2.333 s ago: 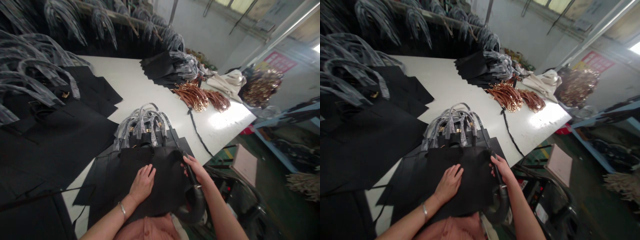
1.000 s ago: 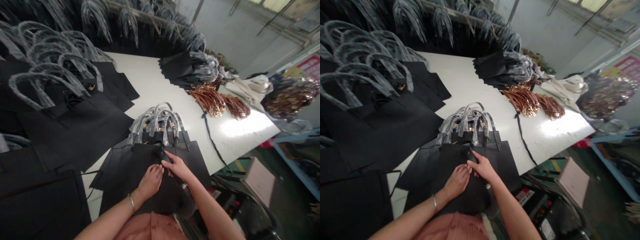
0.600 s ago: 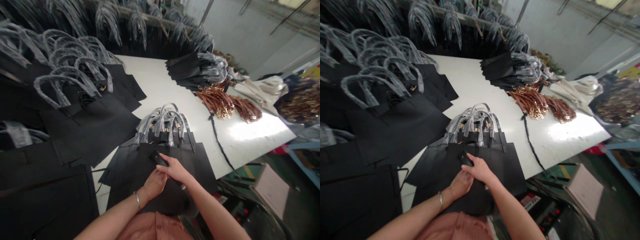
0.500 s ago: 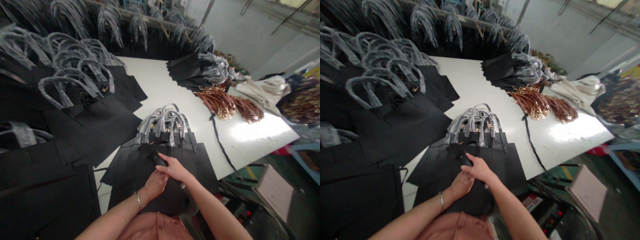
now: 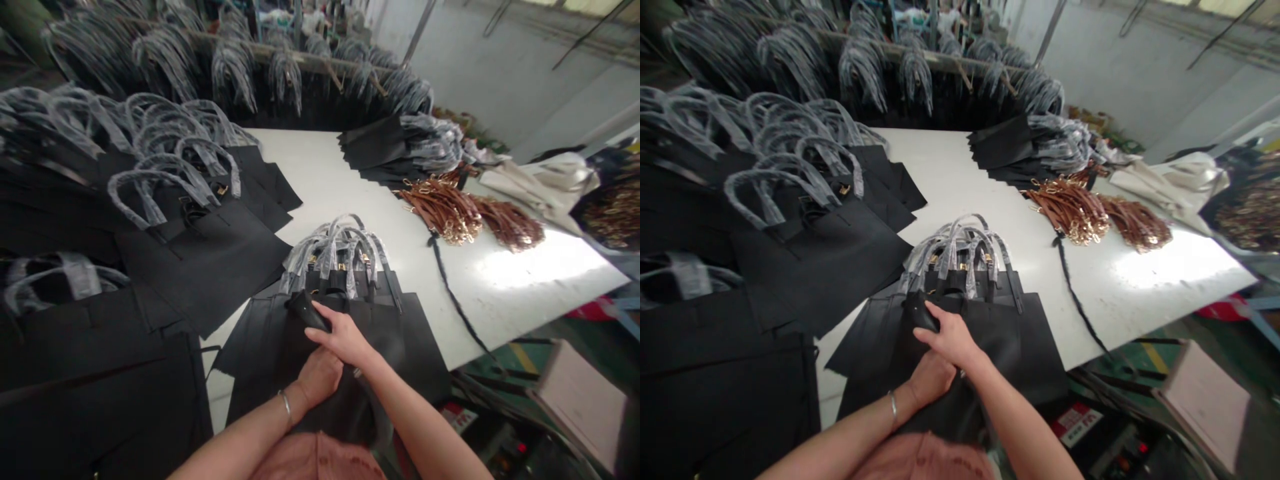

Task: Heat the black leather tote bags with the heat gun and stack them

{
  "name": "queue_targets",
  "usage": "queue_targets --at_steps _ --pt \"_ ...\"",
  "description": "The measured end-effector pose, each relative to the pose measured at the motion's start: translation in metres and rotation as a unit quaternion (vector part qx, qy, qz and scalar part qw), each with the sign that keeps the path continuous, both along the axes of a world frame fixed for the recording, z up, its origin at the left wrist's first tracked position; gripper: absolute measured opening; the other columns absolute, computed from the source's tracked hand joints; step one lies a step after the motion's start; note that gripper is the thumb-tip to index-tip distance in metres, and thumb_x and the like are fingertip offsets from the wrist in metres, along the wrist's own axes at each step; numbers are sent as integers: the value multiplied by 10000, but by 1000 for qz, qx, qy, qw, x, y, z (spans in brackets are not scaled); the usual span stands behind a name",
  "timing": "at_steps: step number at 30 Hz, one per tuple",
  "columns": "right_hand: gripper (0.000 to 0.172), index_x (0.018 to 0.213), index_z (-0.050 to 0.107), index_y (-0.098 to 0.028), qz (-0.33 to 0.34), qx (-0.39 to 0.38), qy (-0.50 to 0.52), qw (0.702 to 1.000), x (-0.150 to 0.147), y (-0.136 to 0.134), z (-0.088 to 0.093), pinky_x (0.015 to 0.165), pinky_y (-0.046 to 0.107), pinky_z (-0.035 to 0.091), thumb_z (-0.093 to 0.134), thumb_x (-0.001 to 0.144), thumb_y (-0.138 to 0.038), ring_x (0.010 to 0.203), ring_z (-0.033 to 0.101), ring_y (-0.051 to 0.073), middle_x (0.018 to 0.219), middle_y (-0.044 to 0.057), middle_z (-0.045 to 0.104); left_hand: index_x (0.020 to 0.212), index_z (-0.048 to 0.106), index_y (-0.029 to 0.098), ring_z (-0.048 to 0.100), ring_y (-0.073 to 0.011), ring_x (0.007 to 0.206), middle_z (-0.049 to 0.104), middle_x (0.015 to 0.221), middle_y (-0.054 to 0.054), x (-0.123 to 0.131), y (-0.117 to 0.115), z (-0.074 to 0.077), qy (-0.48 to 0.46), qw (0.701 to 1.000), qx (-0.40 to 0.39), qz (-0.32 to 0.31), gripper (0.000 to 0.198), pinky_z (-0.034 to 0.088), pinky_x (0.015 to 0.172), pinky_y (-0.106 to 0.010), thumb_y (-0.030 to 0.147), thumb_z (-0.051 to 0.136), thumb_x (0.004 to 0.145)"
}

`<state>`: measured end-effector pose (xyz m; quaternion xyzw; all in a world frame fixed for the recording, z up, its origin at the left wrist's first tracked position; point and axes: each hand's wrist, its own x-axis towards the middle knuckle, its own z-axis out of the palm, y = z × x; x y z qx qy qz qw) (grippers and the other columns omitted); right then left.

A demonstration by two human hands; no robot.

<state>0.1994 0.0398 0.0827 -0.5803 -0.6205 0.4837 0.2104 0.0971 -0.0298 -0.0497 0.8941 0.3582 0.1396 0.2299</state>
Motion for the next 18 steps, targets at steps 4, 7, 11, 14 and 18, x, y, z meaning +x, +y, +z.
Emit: queue_targets --at_steps 4,7,11,14,18 --pt "686 1452 501 -218 -89 66 53 992 17 -9 19 1088 405 449 693 818 -397 1249 595 261 1386 64 619 1058 653 178 641 -238 1013 710 1029 -76 1 3 7 -38 999 3 13 281 568 916 -391 74 493 851" --pt "729 1477 458 -238 -179 20 73 981 41 -20 24 769 348 583 685 819 -452 830 699 209 1212 74 703 1108 618 200 625 -219 1023 674 1114 -72 9 22 22 -41 994 -8 97 259 559 914 -376 127 505 887" --pt "798 1493 411 -230 -262 -33 112 958 66 -45 15 509 277 490 711 797 -480 520 536 108 986 43 716 1311 501 141 505 -323 1259 533 1373 -170 12 73 47 13 962 59 267 462 414 1083 -519 224 621 872" --pt "836 1493 397 -213 -296 -62 130 944 75 -66 3 512 277 476 730 779 -492 536 526 104 983 43 698 1171 577 121 552 -368 1167 619 1186 -189 -1 109 56 87 938 47 334 443 384 1047 -591 368 713 829" --pt "887 1502 368 -201 -318 -94 143 932 78 -87 -13 516 287 468 742 762 -513 537 519 105 971 41 687 990 650 166 636 -297 1013 692 1026 -120 -25 132 53 84 953 -87 276 293 465 924 -450 371 744 804"
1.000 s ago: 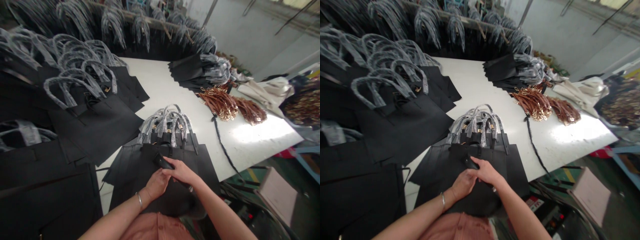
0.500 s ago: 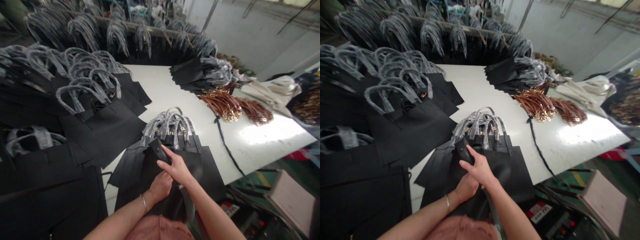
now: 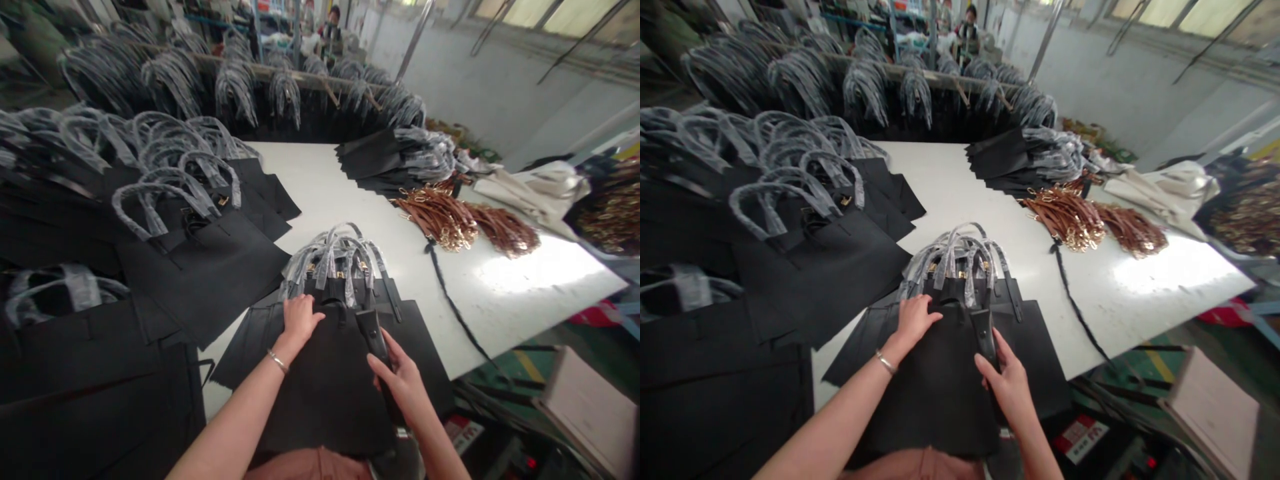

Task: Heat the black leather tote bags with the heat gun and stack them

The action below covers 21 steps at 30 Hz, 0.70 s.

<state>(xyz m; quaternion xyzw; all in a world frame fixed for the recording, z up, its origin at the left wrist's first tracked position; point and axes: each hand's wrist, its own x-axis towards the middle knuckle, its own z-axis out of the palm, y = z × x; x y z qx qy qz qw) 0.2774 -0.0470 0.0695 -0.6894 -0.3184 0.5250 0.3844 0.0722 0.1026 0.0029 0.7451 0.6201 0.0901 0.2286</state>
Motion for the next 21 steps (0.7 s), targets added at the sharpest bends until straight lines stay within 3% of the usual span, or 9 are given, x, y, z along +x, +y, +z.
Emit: queue_targets --at_steps 3,6,9,11,13,15,17,19,21 --pt "922 1507 359 -198 -10 -13 12 1000 0 -7 -8 521 293 467 759 740 -517 546 525 114 968 43 690 972 671 168 655 -230 971 706 1029 -87 -11 4 -1 -63 996 -56 -29 205 475 845 -331 264 736 803" --pt "957 1507 359 -195 -24 -21 14 999 -2 -9 -11 527 302 475 771 715 -538 553 531 126 962 49 696 807 664 168 647 -176 865 696 897 -29 -20 6 13 -85 993 -55 -65 85 452 757 -268 231 721 806" --pt "999 1498 380 -184 -43 -20 10 999 -2 -8 -12 514 311 474 787 669 -566 545 537 143 937 55 708 672 613 169 603 -153 761 645 779 2 -44 19 47 -102 991 -25 -81 177 405 684 -255 238 680 821" --pt "1007 1490 399 -182 -50 -15 9 999 -1 -9 -13 510 317 474 794 649 -572 541 538 149 937 58 713 670 612 167 573 -150 730 620 753 12 -78 35 80 -90 994 3 -62 203 391 678 -257 282 660 830" --pt "989 1494 400 -193 -40 -11 3 999 2 -12 -15 517 318 477 784 665 -571 541 534 144 968 58 712 770 652 150 562 -153 736 615 748 21 -126 57 116 -50 999 19 -2 224 408 724 -266 364 657 835" --pt "943 1505 388 -203 -12 -13 -10 1000 5 -15 -18 522 311 476 751 715 -570 542 532 138 950 44 704 951 662 108 569 -172 832 628 820 10 -178 82 147 6 989 80 126 383 433 828 -320 478 617 862" --pt "891 1514 376 -201 25 -19 -27 999 8 -17 -21 522 297 474 707 770 -564 541 540 137 856 19 682 1057 629 52 542 -252 1044 613 1029 -54 -217 102 165 95 927 227 281 603 399 959 -482 622 544 878" --pt "839 1511 379 -196 58 -28 -39 997 10 -13 -24 507 283 471 666 810 -555 525 549 134 769 -4 649 1166 556 8 470 -340 1195 539 1236 -128 -227 110 163 124 873 337 329 709 346 998 -616 652 551 868" --pt "794 1503 385 -191 81 -45 -50 994 12 -4 -27 479 272 467 630 837 -547 490 552 133 673 -30 606 1182 531 15 490 -334 1200 544 1255 -149 -201 99 140 69 894 357 261 583 404 994 -601 523 580 901"
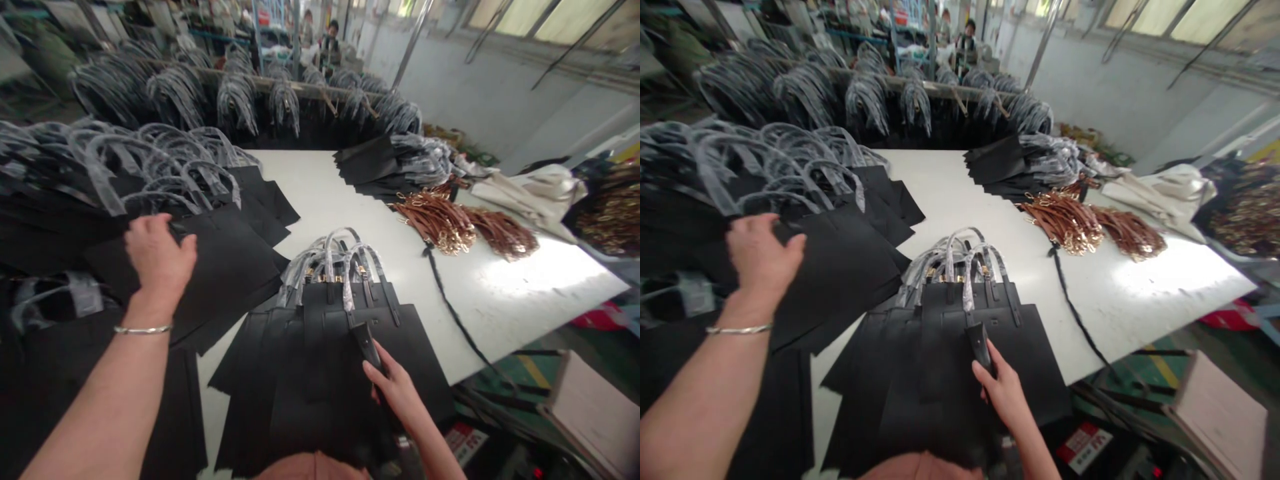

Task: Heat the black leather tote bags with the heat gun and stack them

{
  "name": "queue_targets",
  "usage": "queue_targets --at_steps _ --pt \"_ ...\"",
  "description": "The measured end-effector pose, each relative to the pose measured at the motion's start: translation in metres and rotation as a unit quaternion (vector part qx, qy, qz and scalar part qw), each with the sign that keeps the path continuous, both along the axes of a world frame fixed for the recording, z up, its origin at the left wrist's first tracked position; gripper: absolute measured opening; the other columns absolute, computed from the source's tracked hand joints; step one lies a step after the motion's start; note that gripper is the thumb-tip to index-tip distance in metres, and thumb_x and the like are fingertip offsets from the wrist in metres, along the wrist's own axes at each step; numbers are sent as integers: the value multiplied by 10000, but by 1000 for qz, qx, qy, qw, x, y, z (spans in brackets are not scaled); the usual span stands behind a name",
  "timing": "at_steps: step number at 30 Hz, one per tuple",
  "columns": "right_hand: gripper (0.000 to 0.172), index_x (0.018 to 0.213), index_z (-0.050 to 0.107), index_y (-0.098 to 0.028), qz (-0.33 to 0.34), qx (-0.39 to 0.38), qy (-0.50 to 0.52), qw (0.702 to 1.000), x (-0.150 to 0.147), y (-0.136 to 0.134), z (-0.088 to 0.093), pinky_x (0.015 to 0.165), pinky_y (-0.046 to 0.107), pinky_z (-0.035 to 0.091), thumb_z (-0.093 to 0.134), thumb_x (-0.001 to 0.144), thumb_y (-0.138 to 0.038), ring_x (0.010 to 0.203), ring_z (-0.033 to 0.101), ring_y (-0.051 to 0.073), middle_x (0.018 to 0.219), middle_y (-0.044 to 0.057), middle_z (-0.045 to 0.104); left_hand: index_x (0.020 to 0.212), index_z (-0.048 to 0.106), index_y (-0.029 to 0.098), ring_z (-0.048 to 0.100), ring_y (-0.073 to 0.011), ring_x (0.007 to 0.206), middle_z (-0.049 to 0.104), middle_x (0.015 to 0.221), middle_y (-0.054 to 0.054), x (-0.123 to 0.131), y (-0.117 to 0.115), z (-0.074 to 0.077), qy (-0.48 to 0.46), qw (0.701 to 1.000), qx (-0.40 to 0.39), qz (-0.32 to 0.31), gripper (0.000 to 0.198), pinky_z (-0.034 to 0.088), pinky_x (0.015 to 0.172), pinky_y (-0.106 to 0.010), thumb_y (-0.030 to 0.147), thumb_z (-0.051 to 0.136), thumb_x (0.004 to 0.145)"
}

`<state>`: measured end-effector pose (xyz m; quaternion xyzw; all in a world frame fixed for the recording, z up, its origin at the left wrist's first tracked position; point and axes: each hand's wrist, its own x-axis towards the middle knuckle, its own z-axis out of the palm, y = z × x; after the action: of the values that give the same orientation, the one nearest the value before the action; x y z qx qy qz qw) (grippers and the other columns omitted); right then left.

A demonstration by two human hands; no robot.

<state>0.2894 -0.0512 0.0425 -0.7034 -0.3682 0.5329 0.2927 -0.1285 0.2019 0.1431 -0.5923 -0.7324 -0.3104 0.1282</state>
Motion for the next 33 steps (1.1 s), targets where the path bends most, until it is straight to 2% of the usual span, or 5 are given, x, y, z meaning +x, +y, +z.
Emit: queue_targets --at_steps 3,6,11,17,33 --pt "707 1463 423 -205 1 -32 -2 999 4 20 0 422 252 446 592 860 -531 439 549 126 626 -52 567 1079 617 117 582 -238 1125 645 1137 -103 86 -50 -62 -47 962 -84 -256 218 489 1025 -444 260 536 936" --pt "561 1326 518 -222 2 -52 36 998 10 44 7 374 224 414 603 856 -517 409 536 97 713 -41 590 1128 633 175 604 -203 1174 665 1237 -84 171 -118 -127 -53 874 -172 -452 225 513 1050 -377 174 543 923" --pt "367 1071 557 -178 20 -92 98 991 13 76 17 348 199 389 594 874 -485 385 509 76 693 -37 578 1230 607 156 565 -240 1283 610 1371 -107 222 -189 -186 -9 823 -191 -535 332 511 1085 -402 135 561 902" --pt "516 1326 528 -226 77 -30 50 995 -1 75 16 372 198 428 606 874 -461 416 545 79 733 -42 591 1317 552 133 520 -235 1342 572 1425 -121 215 -205 -208 25 825 -146 -545 402 502 1099 -398 96 477 924" --pt "507 1277 587 -189 245 -105 8 964 -21 90 29 354 217 429 617 858 -473 400 557 108 676 -26 592 1229 605 83 590 -237 1252 669 1270 -137 216 -217 -216 34 814 -104 -571 353 482 1108 -375 85 476 901"
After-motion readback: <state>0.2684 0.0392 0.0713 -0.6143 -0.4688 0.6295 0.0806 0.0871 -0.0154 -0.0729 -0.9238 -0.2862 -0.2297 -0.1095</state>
